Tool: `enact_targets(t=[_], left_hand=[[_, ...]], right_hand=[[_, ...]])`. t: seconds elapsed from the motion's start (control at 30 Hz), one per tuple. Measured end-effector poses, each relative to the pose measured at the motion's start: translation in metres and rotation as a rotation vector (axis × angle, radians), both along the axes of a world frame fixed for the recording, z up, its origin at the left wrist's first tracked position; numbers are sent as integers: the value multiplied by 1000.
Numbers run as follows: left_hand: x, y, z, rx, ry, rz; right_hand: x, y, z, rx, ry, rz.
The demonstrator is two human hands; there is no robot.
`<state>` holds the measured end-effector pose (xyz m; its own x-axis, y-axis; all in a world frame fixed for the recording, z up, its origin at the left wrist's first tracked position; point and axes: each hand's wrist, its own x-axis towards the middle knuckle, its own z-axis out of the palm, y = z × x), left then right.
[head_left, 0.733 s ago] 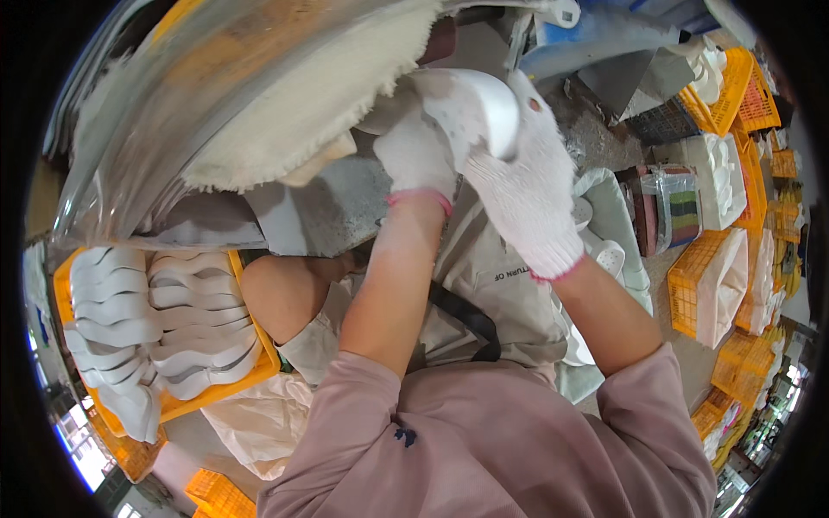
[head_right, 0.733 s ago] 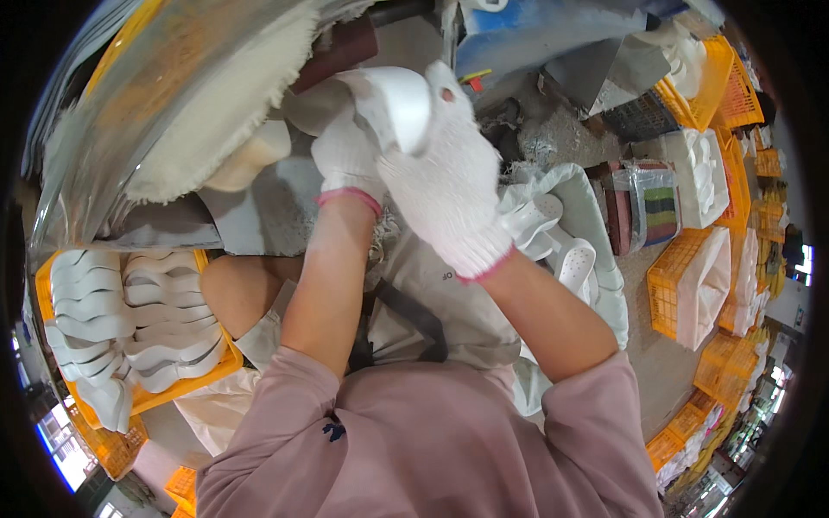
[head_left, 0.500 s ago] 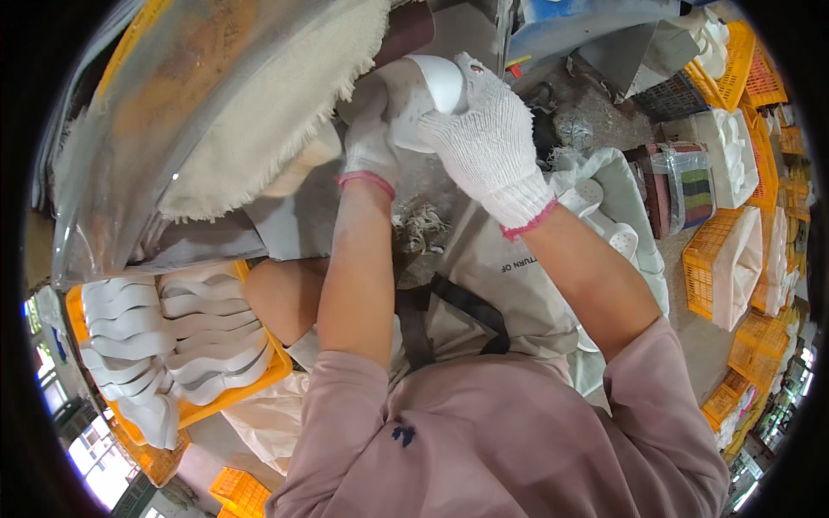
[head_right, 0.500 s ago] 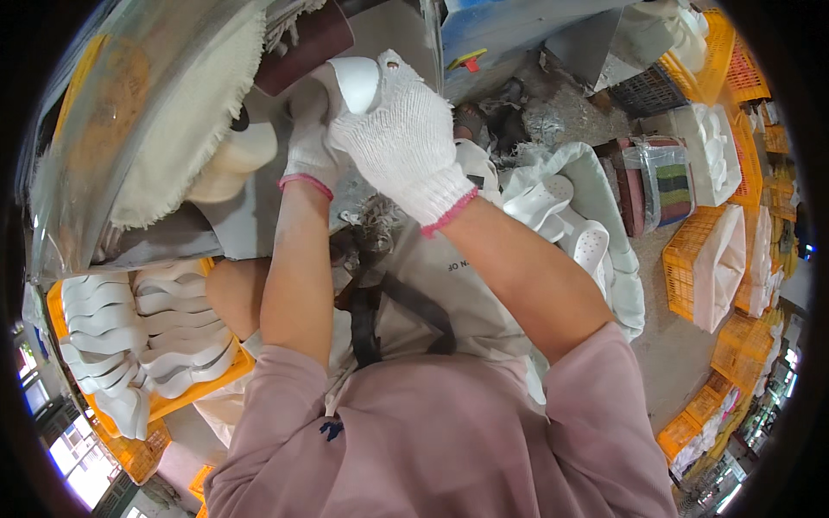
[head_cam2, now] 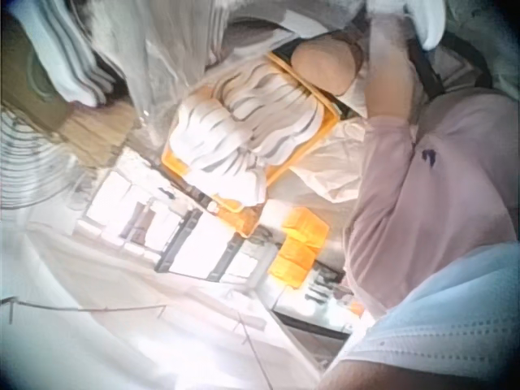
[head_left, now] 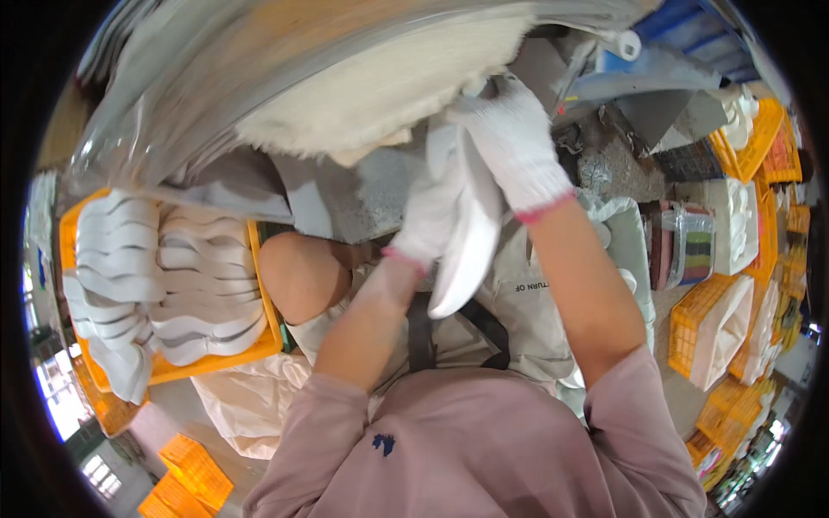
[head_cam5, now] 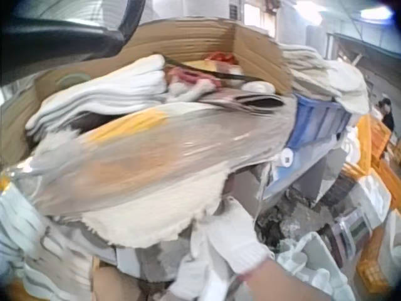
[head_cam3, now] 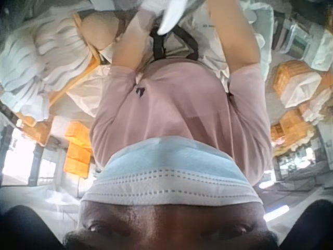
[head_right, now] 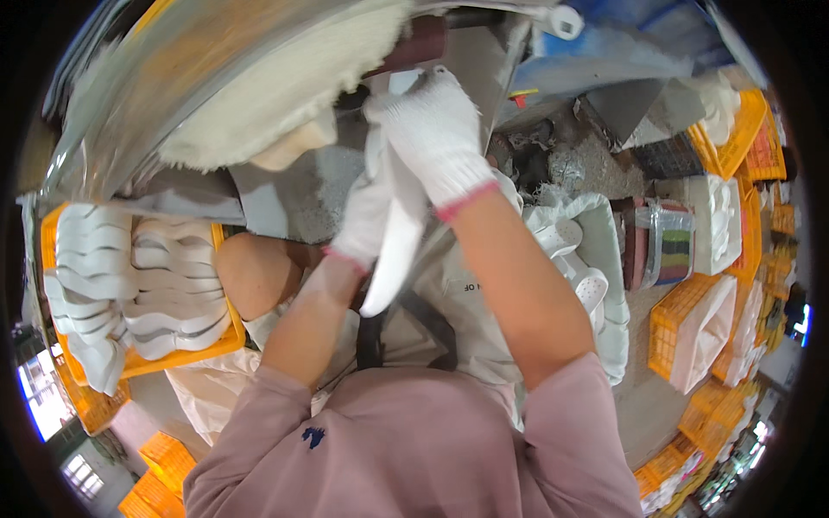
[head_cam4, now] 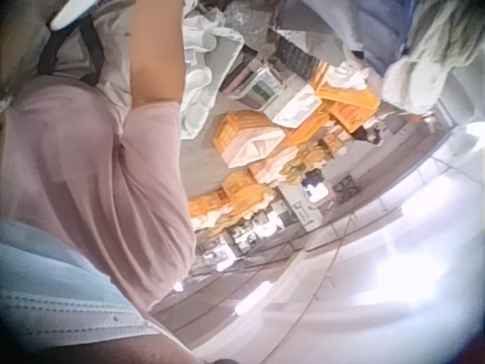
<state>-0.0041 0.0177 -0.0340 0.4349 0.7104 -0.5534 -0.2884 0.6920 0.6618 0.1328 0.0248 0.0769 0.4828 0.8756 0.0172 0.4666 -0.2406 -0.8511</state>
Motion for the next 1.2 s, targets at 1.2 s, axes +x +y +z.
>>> enact_targets(t=[1.2], left_hand=[[-34,42,-5,202,-62,204]], right_hand=[[-80,-77,-20,224,-645,326]])
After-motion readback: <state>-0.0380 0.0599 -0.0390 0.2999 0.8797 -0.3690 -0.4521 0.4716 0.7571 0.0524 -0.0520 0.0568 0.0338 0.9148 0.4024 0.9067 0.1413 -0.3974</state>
